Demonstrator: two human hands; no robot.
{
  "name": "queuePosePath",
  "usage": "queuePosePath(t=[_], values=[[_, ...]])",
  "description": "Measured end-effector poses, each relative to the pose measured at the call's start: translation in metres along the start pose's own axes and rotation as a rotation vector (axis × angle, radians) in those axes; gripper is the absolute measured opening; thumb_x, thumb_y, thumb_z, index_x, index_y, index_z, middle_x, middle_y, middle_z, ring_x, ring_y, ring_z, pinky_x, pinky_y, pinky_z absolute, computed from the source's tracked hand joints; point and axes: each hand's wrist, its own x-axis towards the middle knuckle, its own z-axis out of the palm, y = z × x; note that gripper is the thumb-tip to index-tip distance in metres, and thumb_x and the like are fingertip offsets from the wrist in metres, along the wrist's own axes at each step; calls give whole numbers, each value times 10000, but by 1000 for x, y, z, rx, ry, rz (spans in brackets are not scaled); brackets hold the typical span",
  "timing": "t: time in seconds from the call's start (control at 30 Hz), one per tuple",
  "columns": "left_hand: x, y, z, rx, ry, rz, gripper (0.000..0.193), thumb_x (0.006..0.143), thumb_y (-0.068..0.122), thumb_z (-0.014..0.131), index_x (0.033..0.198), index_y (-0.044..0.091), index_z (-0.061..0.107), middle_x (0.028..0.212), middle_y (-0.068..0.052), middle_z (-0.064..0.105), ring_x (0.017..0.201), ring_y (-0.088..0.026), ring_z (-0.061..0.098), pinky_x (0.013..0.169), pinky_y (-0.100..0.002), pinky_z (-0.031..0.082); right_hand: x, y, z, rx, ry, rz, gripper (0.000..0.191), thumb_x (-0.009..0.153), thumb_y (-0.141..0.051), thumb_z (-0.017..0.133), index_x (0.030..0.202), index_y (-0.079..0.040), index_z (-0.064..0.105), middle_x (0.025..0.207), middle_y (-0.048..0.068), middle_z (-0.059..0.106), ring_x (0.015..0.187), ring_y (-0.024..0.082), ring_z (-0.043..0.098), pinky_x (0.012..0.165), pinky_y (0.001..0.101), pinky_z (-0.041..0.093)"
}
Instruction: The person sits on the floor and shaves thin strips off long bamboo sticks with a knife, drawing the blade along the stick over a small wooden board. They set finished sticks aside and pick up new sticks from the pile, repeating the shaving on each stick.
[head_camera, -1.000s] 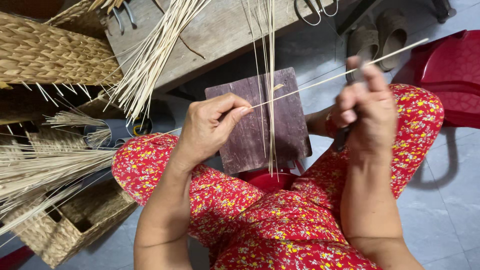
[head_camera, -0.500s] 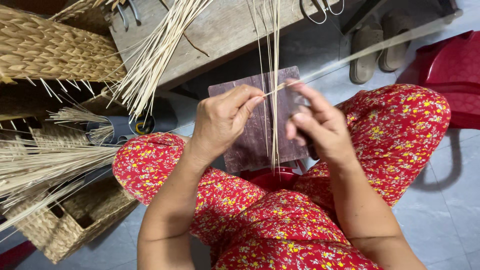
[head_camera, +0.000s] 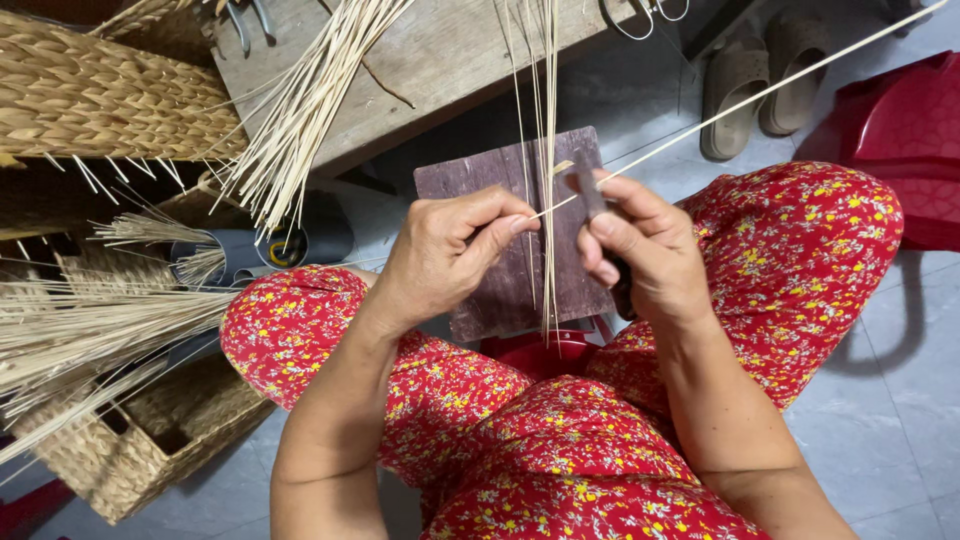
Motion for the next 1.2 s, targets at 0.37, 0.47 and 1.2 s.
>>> queuePosePath(t=[0.37,0.47,1.2], values=[[-12,11,-4,44,-16,-92,100,1012,100,660,1034,31,728,881,-70,757,767,-88,710,683,-261,543,-9,-14,-18,83,66,17,378,1026,-62,631,1394,24,612,785,110,610,574,112,468,537,230,396],[-25,24,-3,88,-6,-60,86,1012,86,663,1033,28,722,907,-72,761,794,-93,720,701,-257,551,-16,-25,-25,142,51,-8,373,1017,-58,634,1383,-17,573,787,121,626,578,127,497,531,241,413],[-174,80,-7,311,180,-259,114,940,64,701,1020,10,763,831,-30,770,698,-69,702,622,-224,537,-62,-53,-40,134,61,-58,417,1040,-78,601,1444,16,558,764,59,597,547,83,458,509,225,384]])
